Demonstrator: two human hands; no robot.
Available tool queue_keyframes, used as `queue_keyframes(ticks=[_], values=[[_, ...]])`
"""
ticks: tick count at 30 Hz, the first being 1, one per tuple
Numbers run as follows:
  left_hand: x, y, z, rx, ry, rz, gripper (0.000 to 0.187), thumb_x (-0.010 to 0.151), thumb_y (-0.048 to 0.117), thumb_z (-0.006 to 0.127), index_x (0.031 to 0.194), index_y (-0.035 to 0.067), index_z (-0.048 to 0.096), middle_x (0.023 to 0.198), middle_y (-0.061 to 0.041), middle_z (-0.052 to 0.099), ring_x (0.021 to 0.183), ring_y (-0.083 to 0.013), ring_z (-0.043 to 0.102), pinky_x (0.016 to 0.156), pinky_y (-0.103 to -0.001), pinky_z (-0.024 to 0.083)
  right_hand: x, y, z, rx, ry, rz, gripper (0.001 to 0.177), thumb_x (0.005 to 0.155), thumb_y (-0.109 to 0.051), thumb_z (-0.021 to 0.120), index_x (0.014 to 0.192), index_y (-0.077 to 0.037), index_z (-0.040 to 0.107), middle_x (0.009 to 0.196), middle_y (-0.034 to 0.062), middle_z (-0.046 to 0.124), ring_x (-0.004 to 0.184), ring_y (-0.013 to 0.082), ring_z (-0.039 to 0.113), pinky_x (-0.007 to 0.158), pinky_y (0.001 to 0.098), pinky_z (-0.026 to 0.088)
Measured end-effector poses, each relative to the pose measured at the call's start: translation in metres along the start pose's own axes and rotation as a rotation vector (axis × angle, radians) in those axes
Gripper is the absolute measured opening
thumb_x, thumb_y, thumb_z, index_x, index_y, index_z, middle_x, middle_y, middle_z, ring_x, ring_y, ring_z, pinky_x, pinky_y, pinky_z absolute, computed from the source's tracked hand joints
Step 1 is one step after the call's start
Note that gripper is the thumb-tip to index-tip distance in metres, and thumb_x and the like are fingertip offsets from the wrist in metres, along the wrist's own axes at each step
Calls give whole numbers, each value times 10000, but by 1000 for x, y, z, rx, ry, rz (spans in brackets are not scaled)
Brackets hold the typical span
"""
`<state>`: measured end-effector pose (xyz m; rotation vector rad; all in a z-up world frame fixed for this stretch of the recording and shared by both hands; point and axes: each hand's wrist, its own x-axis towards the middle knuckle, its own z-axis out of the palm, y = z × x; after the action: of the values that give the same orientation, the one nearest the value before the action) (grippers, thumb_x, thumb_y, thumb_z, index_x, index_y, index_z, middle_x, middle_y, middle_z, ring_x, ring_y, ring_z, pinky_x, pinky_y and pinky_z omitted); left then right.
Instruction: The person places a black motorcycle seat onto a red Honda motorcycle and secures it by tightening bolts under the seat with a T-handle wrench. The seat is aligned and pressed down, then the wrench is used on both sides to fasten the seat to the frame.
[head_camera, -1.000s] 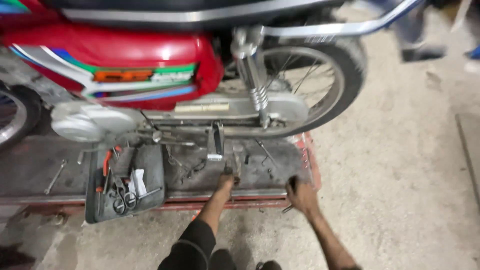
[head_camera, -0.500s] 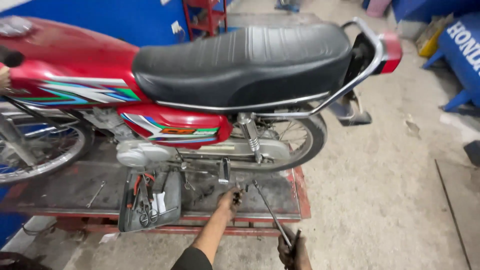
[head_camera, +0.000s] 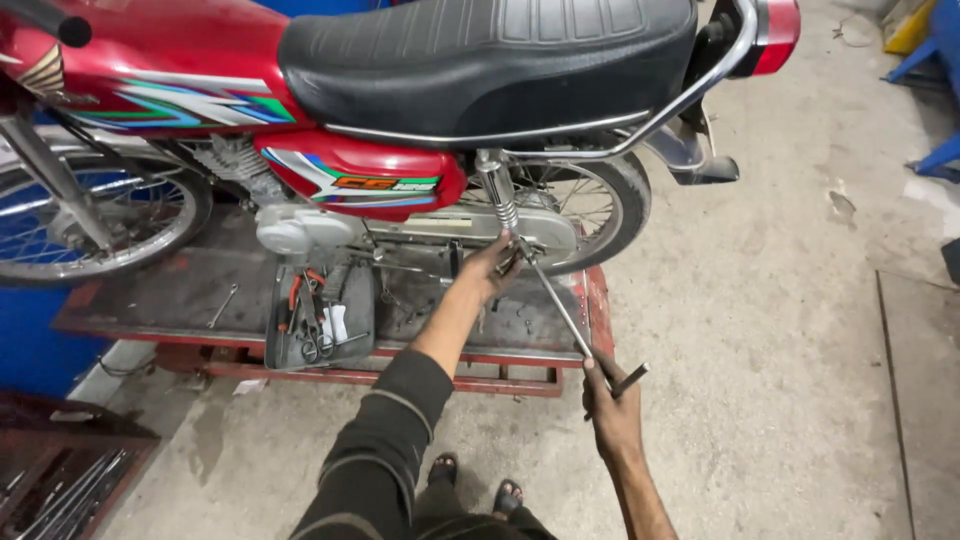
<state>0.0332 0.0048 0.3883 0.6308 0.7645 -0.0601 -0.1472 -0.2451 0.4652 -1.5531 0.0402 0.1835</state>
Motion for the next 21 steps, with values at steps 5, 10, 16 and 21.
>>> queue_keyframes(ticks=[5, 10, 16, 21], values=[[-29, 5, 33, 71, -80, -5, 276, 807, 236, 781, 1000, 68, 678, 994, -131, 739, 834, -194, 713, 654, -294, 635, -4, -24, -10, -58, 2, -54, 367, 947, -271, 558, 1196, -55, 722, 559, -42, 295, 487, 83, 279, 419, 259, 232], [-99, 25, 74, 247, -89, 18, 176, 916, 126, 683, 1040, 9, 639, 975, -152, 738, 868, -232, 735, 725, -292, 645, 6, -16, -22, -133, -22, -5, 361, 932, -333, 583, 1168, -111, 742, 590, -23, 376, 479, 76, 303, 392, 239, 244], [10, 5, 90, 271, -318, 147, 331, 993, 380, 596, 1101, 75, 669, 1024, -102, 695, 1006, -223, 687, 960, -373, 523, 11, -16, -3, -238, 55, -208, 310, 997, -157, 566, 1266, -36, 662, 1100, 247, 714, 942, 334, 705, 802, 458, 565], [39, 11, 144, 138, -30, 505, 552, 815, 378, 839, 1204, 58, 613, 1143, -214, 630, 1111, -387, 633, 948, -568, 509, 27, -52, 11, -433, 129, -360, 323, 990, -225, 543, 1258, -85, 657, 1050, 248, 715, 1040, 443, 667, 824, 485, 578]])
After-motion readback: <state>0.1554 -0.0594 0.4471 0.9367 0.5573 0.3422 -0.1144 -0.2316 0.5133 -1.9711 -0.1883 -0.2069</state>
